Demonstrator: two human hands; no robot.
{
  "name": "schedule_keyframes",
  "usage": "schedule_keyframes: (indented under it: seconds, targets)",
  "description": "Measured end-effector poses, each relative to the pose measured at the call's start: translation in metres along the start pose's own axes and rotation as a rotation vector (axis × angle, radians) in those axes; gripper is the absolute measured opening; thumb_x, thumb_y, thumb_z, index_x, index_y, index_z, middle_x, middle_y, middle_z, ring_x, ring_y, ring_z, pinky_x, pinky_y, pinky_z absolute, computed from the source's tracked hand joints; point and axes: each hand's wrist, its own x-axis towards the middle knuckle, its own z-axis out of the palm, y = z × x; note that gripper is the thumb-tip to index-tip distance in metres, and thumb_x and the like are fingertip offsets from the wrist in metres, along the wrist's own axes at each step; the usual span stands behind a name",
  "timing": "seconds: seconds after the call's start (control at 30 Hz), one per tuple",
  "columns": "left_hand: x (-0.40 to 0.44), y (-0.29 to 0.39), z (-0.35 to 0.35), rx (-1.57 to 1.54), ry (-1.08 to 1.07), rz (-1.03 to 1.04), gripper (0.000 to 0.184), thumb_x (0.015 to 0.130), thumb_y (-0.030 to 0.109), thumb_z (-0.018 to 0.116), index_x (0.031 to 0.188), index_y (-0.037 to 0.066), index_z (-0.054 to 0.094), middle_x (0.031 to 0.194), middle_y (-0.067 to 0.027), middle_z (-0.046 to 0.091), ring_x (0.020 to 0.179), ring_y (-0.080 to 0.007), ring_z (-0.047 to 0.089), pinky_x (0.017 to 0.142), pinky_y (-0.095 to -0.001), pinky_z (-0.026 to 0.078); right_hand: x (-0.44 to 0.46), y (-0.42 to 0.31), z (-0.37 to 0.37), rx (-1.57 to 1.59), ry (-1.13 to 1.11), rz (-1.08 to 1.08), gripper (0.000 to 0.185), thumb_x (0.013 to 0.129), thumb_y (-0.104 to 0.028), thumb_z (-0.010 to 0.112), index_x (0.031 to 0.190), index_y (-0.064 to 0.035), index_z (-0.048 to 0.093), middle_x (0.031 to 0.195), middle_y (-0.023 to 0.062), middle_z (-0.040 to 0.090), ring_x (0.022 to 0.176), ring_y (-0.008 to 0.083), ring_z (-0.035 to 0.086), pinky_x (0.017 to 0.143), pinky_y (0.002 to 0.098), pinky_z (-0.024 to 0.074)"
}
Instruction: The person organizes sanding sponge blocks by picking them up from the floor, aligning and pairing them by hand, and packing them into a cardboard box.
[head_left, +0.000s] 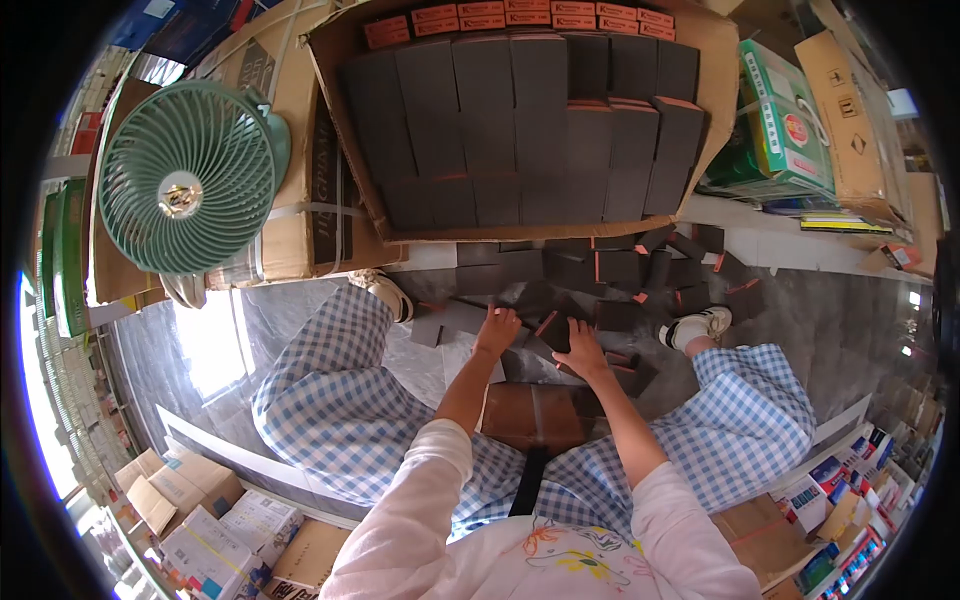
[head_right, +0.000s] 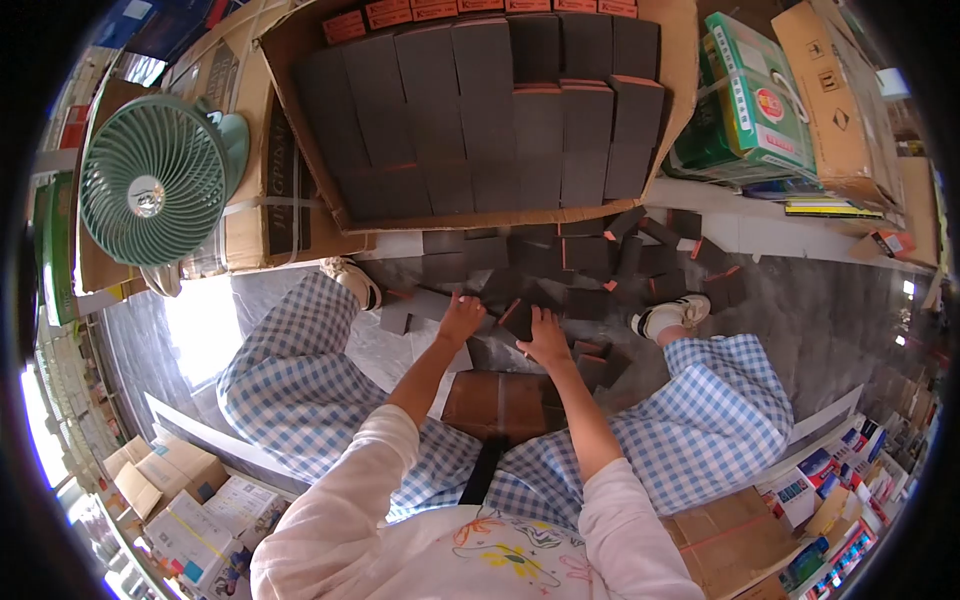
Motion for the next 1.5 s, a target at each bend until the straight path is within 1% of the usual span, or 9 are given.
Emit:
schedule_keyframes:
  seconds: [0.23,0.33,0.4,0.53,0.6,0.67,0.8,1.07,1.5]
  targets:
    - [0.001,-0.012,-0.029,-0.113,0.039,-0.072,0.028,0.082,0.016,0.061,0.109,0.009,0.058,0.126,-0.0102,0.050,0.118,-0.0264,0.044,0.097,-0.0531,0.037,-0.029,-0.001,-0.017,0.262,0.077,0.017,0.092,0.070,-0.037,0.080,0.136,0.0057,0.032,0.134,0.0284,0.040,0.125,0.0411,0.043,0.102,0.0439,0.0409]
    - [-0.002,-0.016,-0.049,-0.059,0.137,-0.064,0.026,0.081,0.019,0.062,0.104,0.008,0.059,0.114,-0.0087,0.057,0.109,-0.0251,0.053,0.093,-0.0478,0.041,-0.043,0.000,-0.017,0.364,0.086,0.087,0.091,0.072,-0.040,0.080,0.136,0.0048,0.034,0.134,0.0245,0.044,0.125,0.0371,0.046,0.102,0.0406,0.0412]
    - [0.009,-0.021,-0.059,-0.228,-0.067,-0.014,0.039,0.074,0.024,0.071,0.106,0.007,0.058,0.110,-0.0089,0.062,0.108,-0.0251,0.057,0.087,-0.0434,0.047,-0.038,0.011,-0.020,0.494,0.120,0.042,0.085,0.072,-0.037,0.080,0.133,0.0024,0.037,0.127,0.0213,0.050,0.118,0.0339,0.051,0.097,0.0394,0.0444]
    - [-0.003,-0.064,-0.192,-0.296,-0.023,0.049,0.047,0.073,0.020,0.070,0.114,0.001,0.056,0.107,-0.0143,0.065,0.103,-0.0308,0.062,0.086,-0.0410,0.050,-0.058,-0.024,-0.105,1.078,0.080,0.134,0.065,0.078,-0.035,0.077,0.126,-0.0034,0.046,0.111,0.0092,0.061,0.102,0.0199,0.061,0.081,0.0326,0.0516]
    - [-0.009,-0.089,-0.253,-0.606,-0.006,-0.057,0.049,0.071,0.023,0.072,0.109,-0.002,0.055,0.098,-0.0190,0.065,0.096,-0.0327,0.064,0.082,-0.0409,0.052,-0.058,-0.026,-0.141,1.207,0.093,0.106,0.060,0.084,-0.035,0.072,0.127,-0.0051,0.044,0.110,0.0053,0.061,0.100,0.0150,0.060,0.078,0.0311,0.0524]
    - [-0.012,-0.117,-0.275,-0.810,0.274,0.022,0.040,0.071,0.023,0.073,0.096,-0.002,0.056,0.087,-0.0188,0.066,0.083,-0.0335,0.066,0.077,-0.0394,0.053,-0.059,-0.028,-0.173,1.193,0.182,0.065,0.062,0.084,-0.035,0.072,0.130,-0.0053,0.043,0.110,0.0053,0.060,0.100,0.0151,0.060,0.080,0.0312,0.0517]
    - [-0.036,-0.144,-0.338,-1.208,0.344,0.023,0.034,0.073,0.016,0.079,0.092,-0.002,0.057,0.080,-0.0083,0.063,0.074,-0.0149,0.063,0.068,-0.0281,0.052,-0.069,-0.033,-0.225,0.997,0.296,-0.010,0.072,0.080,-0.035,0.076,0.132,0.0004,0.040,0.116,0.0110,0.060,0.104,0.0162,0.060,0.083,0.0310,0.0511]
    - [-0.027,-0.144,-0.331,-1.497,0.375,-0.093,0.037,0.074,0.024,0.080,0.092,-0.001,0.060,0.081,-0.0062,0.066,0.076,-0.0124,0.063,0.071,-0.0266,0.051,-0.118,-0.033,-0.209,0.672,0.354,-0.109,0.080,0.074,-0.033,0.081,0.132,0.0028,0.039,0.115,0.0149,0.060,0.104,0.0207,0.060,0.090,0.0329,0.0485]
    - [-0.022,-0.139,-0.359,-1.656,0.391,-0.123,0.037,0.075,0.024,0.079,0.094,0.000,0.061,0.085,-0.0053,0.065,0.077,-0.0130,0.062,0.069,-0.0274,0.052,-0.119,-0.066,-0.170,0.695,0.500,-0.157,0.077,0.075,-0.032,0.081,0.131,0.0012,0.040,0.112,0.0132,0.061,0.103,0.0206,0.060,0.087,0.0340,0.0500]
